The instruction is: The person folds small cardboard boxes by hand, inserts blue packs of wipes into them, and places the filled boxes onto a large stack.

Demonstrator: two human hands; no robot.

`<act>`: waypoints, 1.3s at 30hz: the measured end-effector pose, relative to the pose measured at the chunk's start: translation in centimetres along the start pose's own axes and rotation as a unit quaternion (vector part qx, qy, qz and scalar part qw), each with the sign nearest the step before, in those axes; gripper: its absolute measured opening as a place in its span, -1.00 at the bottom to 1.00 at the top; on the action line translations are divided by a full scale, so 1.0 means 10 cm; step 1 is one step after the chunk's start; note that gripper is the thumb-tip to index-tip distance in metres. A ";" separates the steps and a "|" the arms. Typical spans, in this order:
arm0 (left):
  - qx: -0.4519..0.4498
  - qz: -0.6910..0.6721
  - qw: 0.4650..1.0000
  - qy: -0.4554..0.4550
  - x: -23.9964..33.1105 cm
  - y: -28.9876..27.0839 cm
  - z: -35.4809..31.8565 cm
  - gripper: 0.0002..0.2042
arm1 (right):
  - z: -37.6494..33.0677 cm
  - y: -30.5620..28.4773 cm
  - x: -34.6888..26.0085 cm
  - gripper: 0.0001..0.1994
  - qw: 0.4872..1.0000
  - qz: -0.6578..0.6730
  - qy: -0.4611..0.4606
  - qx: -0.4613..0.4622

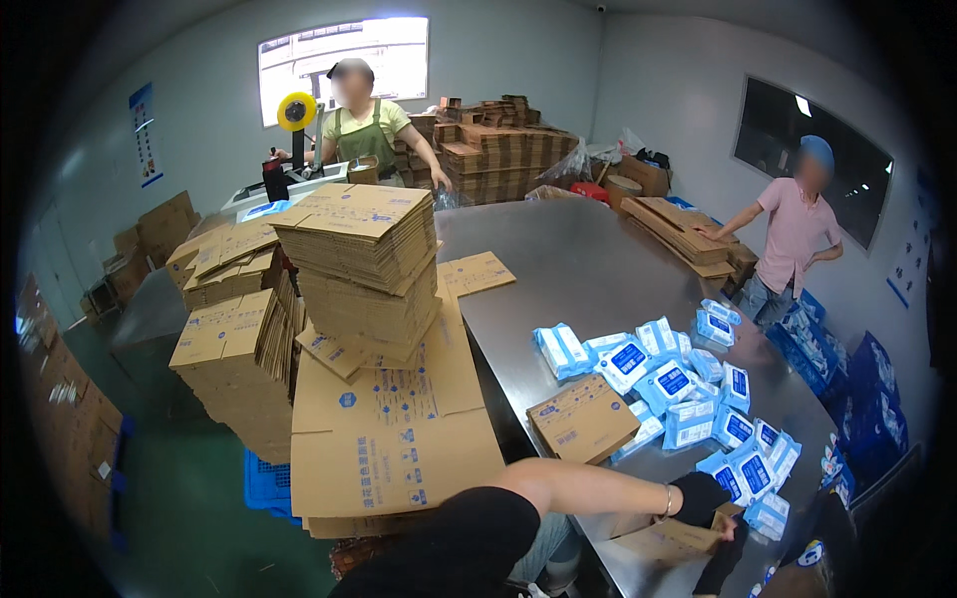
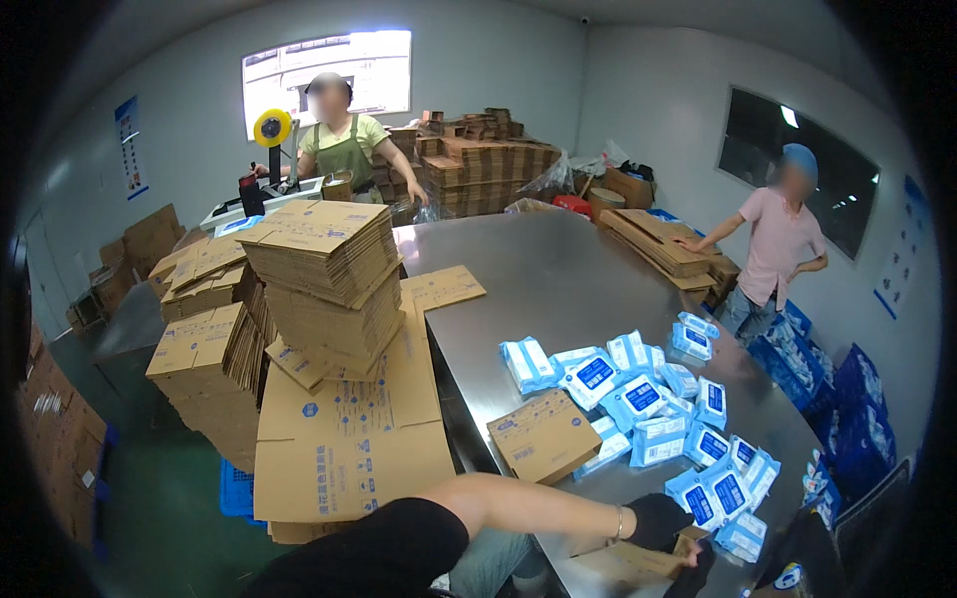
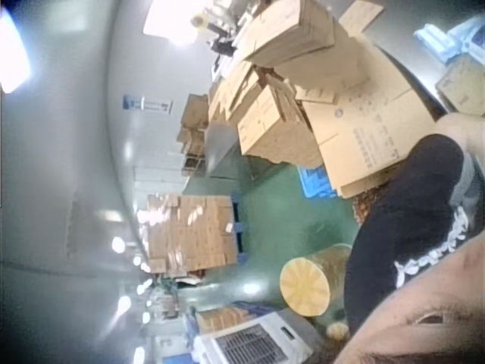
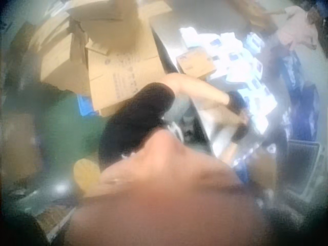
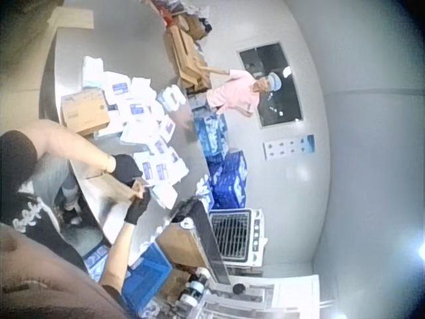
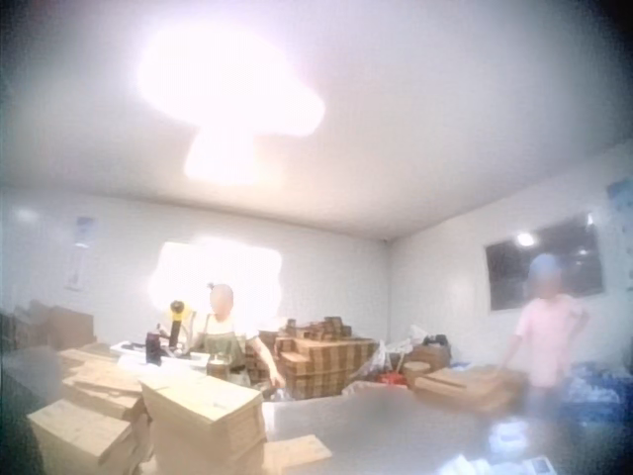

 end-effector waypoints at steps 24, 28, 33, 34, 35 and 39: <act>-0.058 -0.272 0.959 0.049 -0.56 0.71 -0.23 -0.15 | -0.57 0.93 -0.41 -0.42 0.957 0.167 0.161 0.174; -0.069 -0.176 0.980 -0.067 -0.52 0.75 -0.25 -0.16 | -0.60 1.09 -0.36 -0.36 0.968 0.158 0.102 0.168; -0.048 -0.137 0.975 -0.167 -0.29 0.66 -0.36 -0.25 | -0.55 1.38 -0.99 -0.39 0.959 0.108 0.171 0.199; -0.032 -0.124 0.979 -0.157 -0.31 0.73 -0.30 -0.25 | -0.56 1.34 -0.95 -0.38 0.958 0.127 0.138 0.215; -0.019 -0.113 0.983 -0.143 -0.33 0.80 -0.25 -0.26 | -0.56 1.32 -0.89 -0.37 0.959 0.157 0.130 0.198; -0.084 -0.284 0.954 -0.050 -0.14 0.64 -0.36 -0.19 | -0.71 1.20 -0.92 -0.62 0.925 0.250 0.238 0.162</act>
Point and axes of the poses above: each hand's wrist, its own z-axis towards the middle knuckle, its own y-axis out of the palm, x = y × z, the point moved 1 cm from there along z, towards the middle knuckle, and after that the axes turned 12 degrees about -x, right-handed, at the moved point
